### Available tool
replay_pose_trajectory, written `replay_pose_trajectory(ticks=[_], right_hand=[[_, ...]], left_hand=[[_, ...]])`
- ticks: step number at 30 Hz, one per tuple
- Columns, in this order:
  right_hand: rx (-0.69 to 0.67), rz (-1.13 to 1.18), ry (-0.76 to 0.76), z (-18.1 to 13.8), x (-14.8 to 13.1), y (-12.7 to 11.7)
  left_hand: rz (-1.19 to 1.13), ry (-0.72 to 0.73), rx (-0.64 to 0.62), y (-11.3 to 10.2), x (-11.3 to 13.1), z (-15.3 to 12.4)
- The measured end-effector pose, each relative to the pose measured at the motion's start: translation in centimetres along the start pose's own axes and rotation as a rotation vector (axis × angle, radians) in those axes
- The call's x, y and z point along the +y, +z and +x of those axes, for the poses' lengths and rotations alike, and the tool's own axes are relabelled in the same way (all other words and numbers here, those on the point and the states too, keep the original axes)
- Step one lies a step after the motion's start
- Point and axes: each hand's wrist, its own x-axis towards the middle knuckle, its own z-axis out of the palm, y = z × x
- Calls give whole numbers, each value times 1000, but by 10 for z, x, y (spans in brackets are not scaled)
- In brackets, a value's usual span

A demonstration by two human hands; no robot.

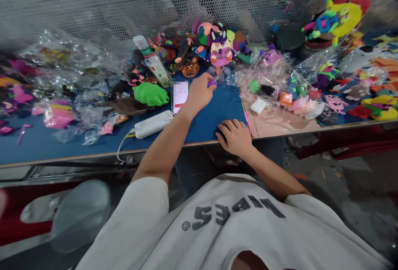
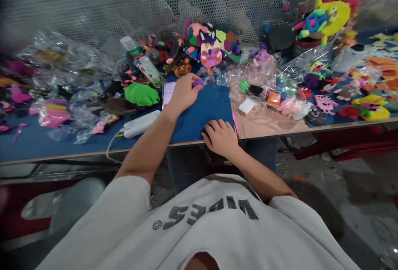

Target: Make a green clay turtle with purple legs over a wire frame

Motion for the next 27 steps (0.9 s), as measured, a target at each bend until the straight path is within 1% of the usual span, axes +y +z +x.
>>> replay_pose_trajectory(ticks=[2, 3, 4, 6, 9, 12, 14, 18, 23, 27], right_hand=[[6, -5, 1, -2, 0, 1], [6, -6, -2, -3, 0, 1], [4, -7, -7, -3, 1, 1], [4, -14, -12, -4, 2, 0], [8, -33, -23, -4, 4, 0], [25, -41, -26, -4, 3, 2], [36, -39, -13, -4, 2, 3], [35, -21, 14, -5, 0, 4], [39, -25, 26, -6, -2, 2], [35, -82, 34, -7, -4, 2]], left_hand=[[161, -37, -38, 14, -5, 45], [215, -63, -35, 24, -6, 62], [247, -111, -29, 33, -7, 74], [268, -157, -38, 53, -7, 87], [295, -187, -22, 77, -8, 86], [324, -207, 7, 89, -10, 78], [321, -200, 8, 92, -12, 74], [302, -136, -15, 95, -15, 72], [392, -92, -35, 101, -21, 79], [438, -32, -76, 106, -26, 87]])
